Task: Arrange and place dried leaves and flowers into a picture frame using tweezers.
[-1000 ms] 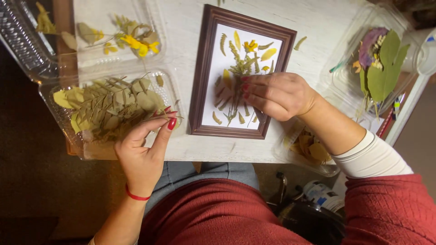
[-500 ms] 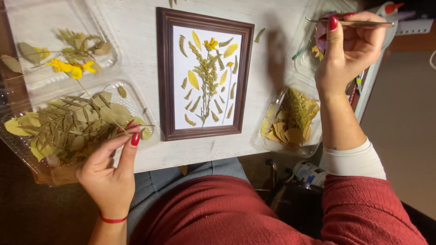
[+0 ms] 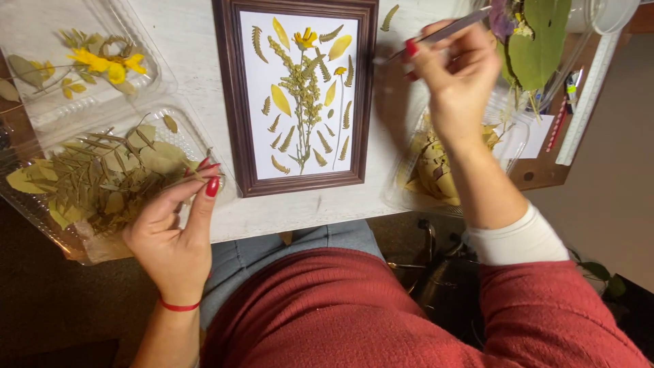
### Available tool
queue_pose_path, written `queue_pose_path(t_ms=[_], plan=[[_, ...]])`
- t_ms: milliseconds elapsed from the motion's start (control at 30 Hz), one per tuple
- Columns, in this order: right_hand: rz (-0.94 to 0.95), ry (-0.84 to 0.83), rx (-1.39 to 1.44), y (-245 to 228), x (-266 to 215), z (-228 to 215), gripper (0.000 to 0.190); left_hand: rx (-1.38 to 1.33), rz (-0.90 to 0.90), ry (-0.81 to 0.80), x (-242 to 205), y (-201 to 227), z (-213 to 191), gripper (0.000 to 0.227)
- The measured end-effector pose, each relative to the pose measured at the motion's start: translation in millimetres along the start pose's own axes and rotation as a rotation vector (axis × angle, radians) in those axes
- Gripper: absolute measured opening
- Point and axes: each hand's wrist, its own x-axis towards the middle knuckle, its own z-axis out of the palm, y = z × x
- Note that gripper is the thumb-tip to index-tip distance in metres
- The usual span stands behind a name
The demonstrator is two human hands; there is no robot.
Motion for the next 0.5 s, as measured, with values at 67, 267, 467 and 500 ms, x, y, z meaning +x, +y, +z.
queue_pose_path(t_ms=[67,267,467,500], plan=[[0.217,0.003,0.116,-5.0,-6.7,25.3,0.018,-0.004,0.002,-0.001,0.1,0.1,3.5,0.009],[0.526,0.146,0.285,3.3,-5.4,61.5,0.014,0.129,0.022,-0.029,6.2,9.1,5.6,0.009],[0.545,0.143,0.198,8.3,-2.1,72.9,0.025,0.062,0.016,-0.042,9.8,10.2,1.8,0.009],[0.52,0.151,0.175,10.2,-2.7,74.2,0.027,0.09,0.017,-0.047,11.3,10.9,1.1,0.008]])
